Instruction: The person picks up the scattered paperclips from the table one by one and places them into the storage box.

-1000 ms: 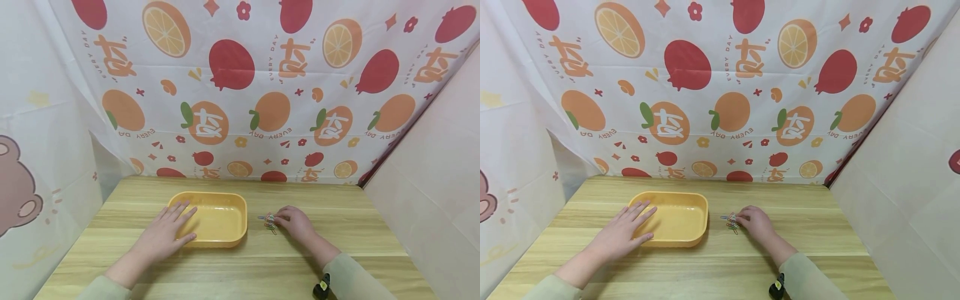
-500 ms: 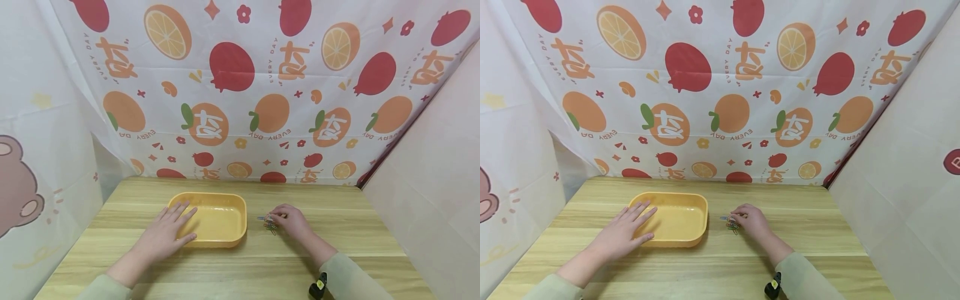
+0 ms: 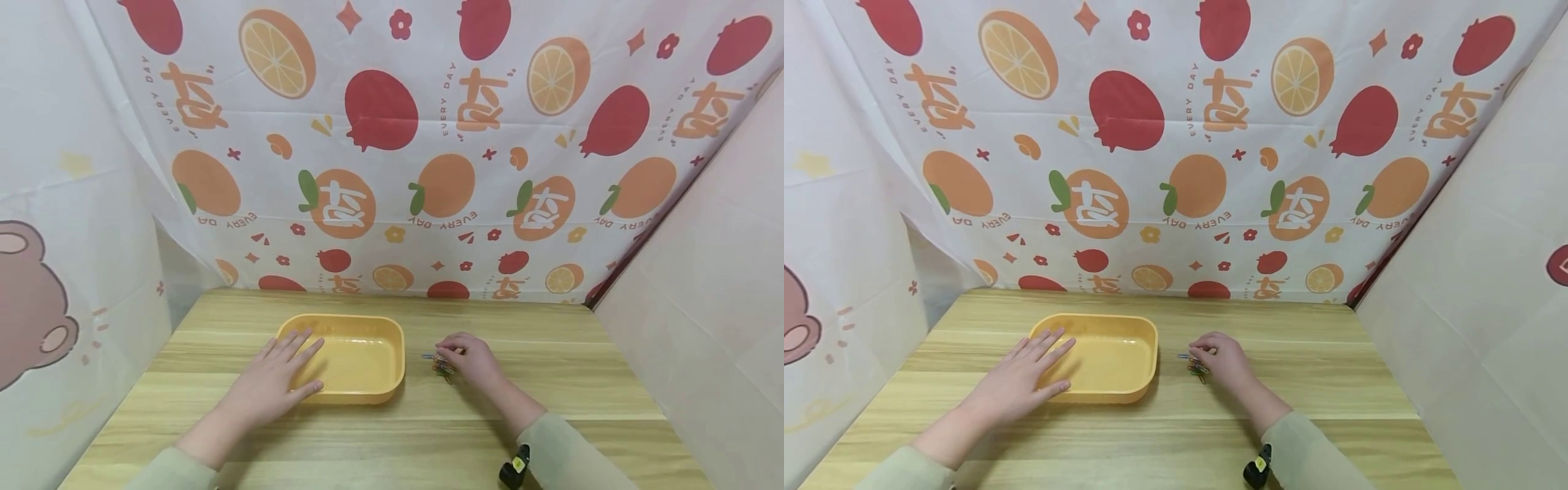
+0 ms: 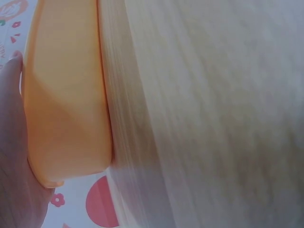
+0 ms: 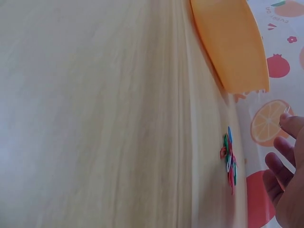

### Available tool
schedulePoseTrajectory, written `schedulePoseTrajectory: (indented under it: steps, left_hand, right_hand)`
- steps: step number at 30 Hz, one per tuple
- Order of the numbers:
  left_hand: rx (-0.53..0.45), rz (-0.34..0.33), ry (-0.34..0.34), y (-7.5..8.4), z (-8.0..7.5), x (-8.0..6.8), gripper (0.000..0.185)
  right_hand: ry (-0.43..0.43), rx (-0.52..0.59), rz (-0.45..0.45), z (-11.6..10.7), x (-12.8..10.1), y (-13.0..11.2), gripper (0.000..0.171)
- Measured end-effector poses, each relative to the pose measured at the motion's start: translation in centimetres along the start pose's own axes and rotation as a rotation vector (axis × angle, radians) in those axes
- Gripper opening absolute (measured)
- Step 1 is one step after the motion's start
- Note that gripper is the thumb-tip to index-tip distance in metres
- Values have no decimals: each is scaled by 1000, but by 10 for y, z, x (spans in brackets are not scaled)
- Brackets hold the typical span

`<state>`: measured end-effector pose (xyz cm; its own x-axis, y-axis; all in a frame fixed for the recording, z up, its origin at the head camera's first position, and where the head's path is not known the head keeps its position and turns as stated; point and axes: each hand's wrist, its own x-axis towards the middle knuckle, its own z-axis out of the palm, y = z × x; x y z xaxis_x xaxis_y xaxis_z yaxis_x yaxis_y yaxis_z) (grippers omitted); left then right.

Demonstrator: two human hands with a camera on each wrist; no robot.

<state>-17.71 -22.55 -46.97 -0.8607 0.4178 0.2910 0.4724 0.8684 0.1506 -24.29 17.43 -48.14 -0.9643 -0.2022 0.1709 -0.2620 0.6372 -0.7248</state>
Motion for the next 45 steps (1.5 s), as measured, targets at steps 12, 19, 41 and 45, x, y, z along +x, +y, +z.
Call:
schedulePoseTrajectory:
  steps: [12, 19, 41, 45]
  left_hand:
    - [2, -23, -38, 1, -1, 0, 76]
    - [-7, -29, -37, 4, -3, 1, 75]
    - [10, -36, -53, 4, -2, 1, 74]
    - [10, -35, -52, 4, -3, 1, 74]
  right_hand:
    - [-3, 116, 18, 7, 7, -15, 19]
    - [0, 191, 27, 15, 13, -30, 20]
    - [-15, 333, -10, 48, 32, -84, 15]
    - [-29, 332, -4, 51, 34, -89, 17]
